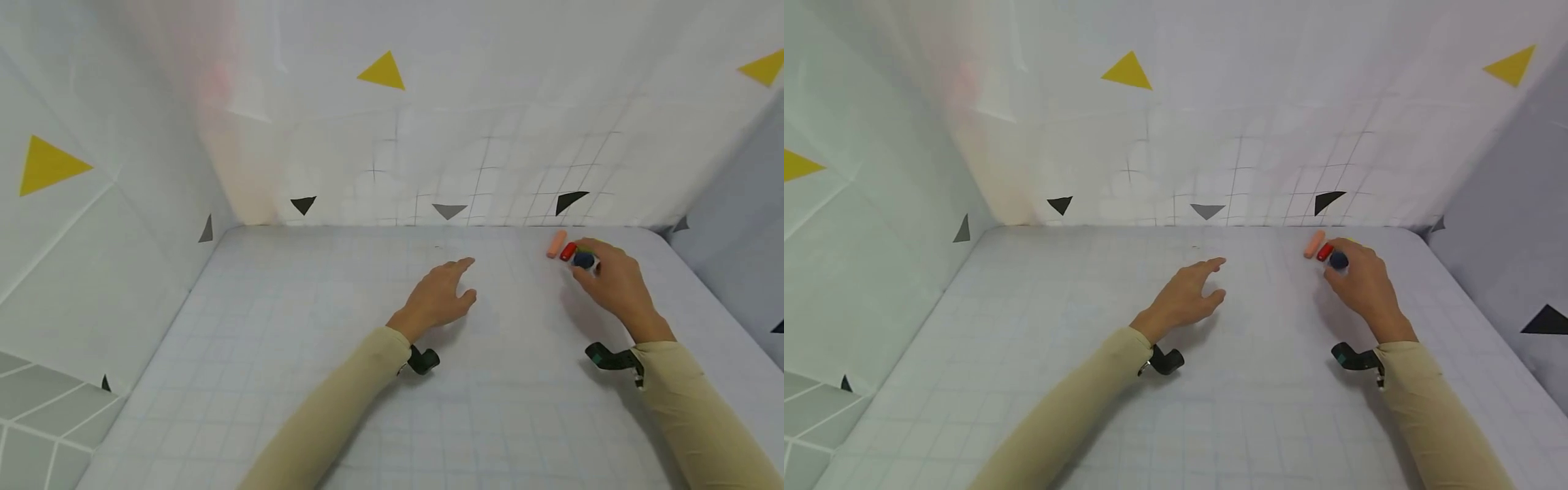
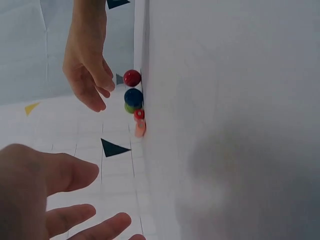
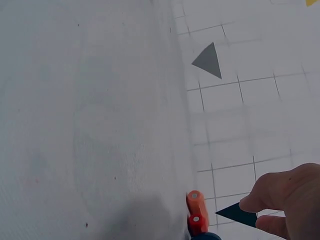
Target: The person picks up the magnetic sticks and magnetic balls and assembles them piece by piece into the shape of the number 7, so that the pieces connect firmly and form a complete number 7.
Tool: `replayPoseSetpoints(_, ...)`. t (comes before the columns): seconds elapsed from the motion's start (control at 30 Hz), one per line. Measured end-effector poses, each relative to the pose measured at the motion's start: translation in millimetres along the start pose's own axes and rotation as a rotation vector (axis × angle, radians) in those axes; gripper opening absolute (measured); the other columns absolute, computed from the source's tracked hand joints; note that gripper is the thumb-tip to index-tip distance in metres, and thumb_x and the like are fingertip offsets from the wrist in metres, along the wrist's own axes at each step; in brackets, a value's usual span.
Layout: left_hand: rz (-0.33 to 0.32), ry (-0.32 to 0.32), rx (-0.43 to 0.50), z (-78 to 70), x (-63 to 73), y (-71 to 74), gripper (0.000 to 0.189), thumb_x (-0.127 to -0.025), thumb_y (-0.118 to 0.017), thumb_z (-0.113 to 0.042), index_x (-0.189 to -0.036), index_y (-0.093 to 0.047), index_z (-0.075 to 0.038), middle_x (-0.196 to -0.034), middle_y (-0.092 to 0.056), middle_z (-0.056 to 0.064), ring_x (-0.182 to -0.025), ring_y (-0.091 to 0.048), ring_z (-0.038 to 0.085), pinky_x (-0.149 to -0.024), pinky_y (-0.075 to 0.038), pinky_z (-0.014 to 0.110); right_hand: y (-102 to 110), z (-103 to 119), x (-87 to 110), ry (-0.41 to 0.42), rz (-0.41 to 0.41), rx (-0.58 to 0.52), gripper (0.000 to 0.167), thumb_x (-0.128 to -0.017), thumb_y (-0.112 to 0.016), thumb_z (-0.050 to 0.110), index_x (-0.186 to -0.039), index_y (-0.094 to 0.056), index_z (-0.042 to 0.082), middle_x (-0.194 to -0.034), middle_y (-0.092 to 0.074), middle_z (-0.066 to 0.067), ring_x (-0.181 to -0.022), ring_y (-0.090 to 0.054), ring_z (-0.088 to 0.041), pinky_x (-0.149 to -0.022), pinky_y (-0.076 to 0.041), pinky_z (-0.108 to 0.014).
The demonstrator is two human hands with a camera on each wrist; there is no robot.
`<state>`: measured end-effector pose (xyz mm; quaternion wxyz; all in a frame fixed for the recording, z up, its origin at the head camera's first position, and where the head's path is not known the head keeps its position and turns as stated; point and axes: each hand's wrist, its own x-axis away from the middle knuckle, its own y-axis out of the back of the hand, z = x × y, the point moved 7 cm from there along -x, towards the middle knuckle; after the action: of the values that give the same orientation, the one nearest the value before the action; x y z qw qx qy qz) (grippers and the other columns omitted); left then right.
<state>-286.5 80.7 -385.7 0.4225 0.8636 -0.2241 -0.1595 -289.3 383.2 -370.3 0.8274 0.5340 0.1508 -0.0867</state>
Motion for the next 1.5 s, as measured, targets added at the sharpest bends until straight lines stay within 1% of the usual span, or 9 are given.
replayPoseSetpoints(0.07, 0.016, -0.01, -0.004, -5.4, -2.4, -4.9, 0.061, -0.105, -0.056, -0.029, -0.162, -0.038, -0.02, -0.159, -0.045, 0.004, -0.145, -0.042, 0.023, -0.115, -0.036, 0.04, 0, -7, -0.2, -0.031, 0.017, 0.007, 0.048, -0.094, -0.071, 0.007, -0.139, -0.057, -0.003, -0.104, -0.061, -0.028, -0.08, -0.051, -0.038, -0.059, -0.044, -0.049)
replayPoseSetpoints(0.13, 0.029, -0.018, -0.003, -9.7, -4.1, -9.1, 0.061, -0.105, -0.056, -0.029, -0.162, -0.037, -0.021, -0.159, -0.045, 0.003, -0.145, -0.042, 0.021, -0.115, -0.037, 0.038, -1, -14, 0.9, -0.069, 0.042, 0.008, 0.05, -0.095, -0.07, 0.009, -0.141, -0.054, -0.004, -0.112, -0.06, -0.033, -0.089, -0.051, -0.043, -0.068, -0.047, -0.057)
replayPoseSetpoints(0.27, 0.042, -0.025, -0.009, -15.9, -7.3, -14.9, 0.062, -0.104, -0.057, -0.029, -0.163, -0.037, -0.022, -0.159, -0.045, 0.002, -0.145, -0.042, 0.02, -0.114, -0.037, 0.037, 0, -25, 1.9, -0.111, 0.062, 0.02, 0.053, -0.096, -0.068, 0.008, -0.144, -0.05, -0.005, -0.134, -0.052, -0.039, -0.107, -0.047, -0.054, -0.086, -0.042, -0.071)
replayPoseSetpoints(0.47, 0.055, -0.028, -0.03, -25.3, -12.4, -23.2, 0.063, -0.104, -0.057, -0.029, -0.163, -0.035, -0.023, -0.158, -0.046, 0.001, -0.143, -0.044, 0.019, -0.112, -0.039, 0.035, 1, -41, 0.9, -0.173, 0.085, 0.029, 0.052, -0.096, -0.067, 0.007, -0.144, -0.05, -0.006, -0.141, -0.048, -0.039, -0.124, -0.042, -0.06, -0.099, -0.036, -0.075)
replayPoseSetpoints(0.63, 0.073, -0.071, -0.119, -34.6, -15.9, -36.4, 0.063, -0.104, -0.056, -0.028, -0.163, -0.036, -0.021, -0.155, -0.05, 0.002, -0.136, -0.052, 0.02, -0.107, -0.044, 0.033, -2, -54, -0.1, -0.217, 0.107, 0.032, 0.05, -0.097, -0.068, 0.008, -0.143, -0.052, -0.004, -0.144, -0.046, -0.039, -0.132, -0.037, -0.061, -0.103, -0.032, -0.076)
replayPoseSetpoints(0.8, 0.082, -0.091, -0.178, -39.5, -19.0, -46.5, 0.063, -0.104, -0.056, -0.029, -0.163, -0.035, -0.022, -0.155, -0.049, 0.0, -0.135, -0.052, 0.021, -0.106, -0.045, 0.033, -6, -65, -1.4, -0.247, 0.138, 0.042, 0.052, -0.096, -0.068, 0.01, -0.143, -0.05, -0.005, -0.144, -0.044, -0.039, -0.133, -0.036, -0.061, -0.103, -0.032, -0.076)
replayPoseSetpoints(1.03, 0.089, -0.081, -0.184, -45.1, -25.9, -53.0, 0.063, -0.104, -0.056, -0.031, -0.163, -0.035, -0.024, -0.157, -0.046, -0.003, -0.136, -0.051, 0.018, -0.107, -0.043, 0.032, -11, -75, 1.5, -0.241, 0.169, 0.057, 0.048, -0.095, -0.066, 0.006, -0.139, -0.052, -0.008, -0.134, -0.051, -0.039, -0.122, -0.044, -0.059, -0.095, -0.039, -0.076)
replayPoseSetpoints(1.23, 0.112, -0.091, -0.187, -54.3, -30.5, -60.1, 0.065, -0.105, -0.055, -0.034, -0.165, -0.031, -0.025, -0.163, -0.038, -0.006, -0.145, -0.039, 0.013, -0.112, -0.038, 0.031, -14, -70, 5.0, -0.21, 0.14, 0.048, 0.041, -0.095, -0.07, 0.006, -0.131, -0.058, -0.008, -0.118, -0.058, -0.035, -0.107, -0.052, -0.052, -0.083, -0.047, -0.067)
replayPoseSetpoints(1.5, 0.12, -0.09, -0.196, -55.5, -30.9, -63.0, 0.066, -0.106, -0.054, -0.034, -0.166, -0.029, -0.025, -0.165, -0.034, -0.004, -0.148, -0.035, 0.013, -0.114, -0.036, 0.031, -17, -61, 8.6, -0.256, 0.116, 0.006, 0.049, -0.096, -0.076, 0.02, -0.135, -0.06, -0.004, -0.118, -0.059, -0.034, -0.105, -0.054, -0.048, -0.074, -0.051, -0.054)
